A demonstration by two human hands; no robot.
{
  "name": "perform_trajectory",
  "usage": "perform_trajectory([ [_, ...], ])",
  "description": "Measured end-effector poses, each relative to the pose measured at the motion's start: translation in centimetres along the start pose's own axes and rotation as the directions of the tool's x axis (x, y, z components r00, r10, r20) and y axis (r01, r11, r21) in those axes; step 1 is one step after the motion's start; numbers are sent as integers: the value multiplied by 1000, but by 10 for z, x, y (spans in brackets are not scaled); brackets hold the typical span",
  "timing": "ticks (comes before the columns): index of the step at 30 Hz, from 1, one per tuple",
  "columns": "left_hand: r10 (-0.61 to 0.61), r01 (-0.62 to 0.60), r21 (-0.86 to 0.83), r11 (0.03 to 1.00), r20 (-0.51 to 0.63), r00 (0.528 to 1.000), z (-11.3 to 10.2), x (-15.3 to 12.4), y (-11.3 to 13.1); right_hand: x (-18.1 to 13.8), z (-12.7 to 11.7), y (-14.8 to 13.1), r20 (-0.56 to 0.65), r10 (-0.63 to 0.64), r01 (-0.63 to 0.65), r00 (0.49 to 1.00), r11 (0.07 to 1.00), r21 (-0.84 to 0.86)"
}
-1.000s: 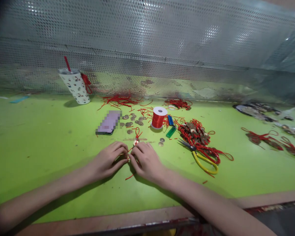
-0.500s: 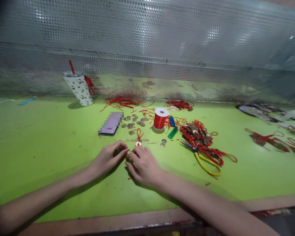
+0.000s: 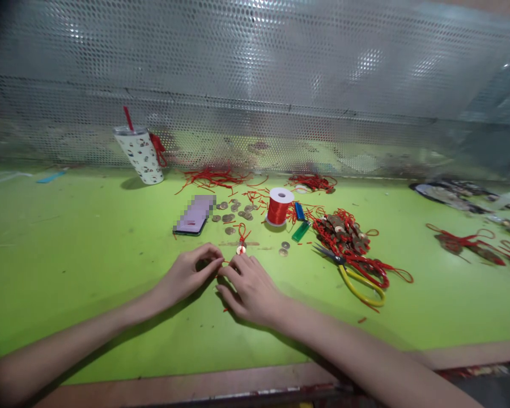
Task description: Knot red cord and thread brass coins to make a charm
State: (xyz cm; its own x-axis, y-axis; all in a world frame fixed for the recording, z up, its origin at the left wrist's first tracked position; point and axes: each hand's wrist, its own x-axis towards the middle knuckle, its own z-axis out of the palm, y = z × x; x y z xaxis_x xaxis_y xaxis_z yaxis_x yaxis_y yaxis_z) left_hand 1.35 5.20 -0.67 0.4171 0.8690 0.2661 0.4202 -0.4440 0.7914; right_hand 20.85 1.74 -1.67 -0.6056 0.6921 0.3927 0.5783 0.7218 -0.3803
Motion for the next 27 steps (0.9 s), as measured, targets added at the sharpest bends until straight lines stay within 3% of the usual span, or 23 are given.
perform_trajectory([
  [11,-26,25,43,999,29,999,1,-1,-2,-2,-1,1,-51,43,-41,998,998,54],
  [21,18,-17,-5,1000,55,998,2,-1,-2,-9,-12,-5,-4,245,-242,969,952,-189],
  [27,35,-31,-44,999,86,996,3,-1,-3,-13,-15,-8,-33,272,-272,962,929,-250],
])
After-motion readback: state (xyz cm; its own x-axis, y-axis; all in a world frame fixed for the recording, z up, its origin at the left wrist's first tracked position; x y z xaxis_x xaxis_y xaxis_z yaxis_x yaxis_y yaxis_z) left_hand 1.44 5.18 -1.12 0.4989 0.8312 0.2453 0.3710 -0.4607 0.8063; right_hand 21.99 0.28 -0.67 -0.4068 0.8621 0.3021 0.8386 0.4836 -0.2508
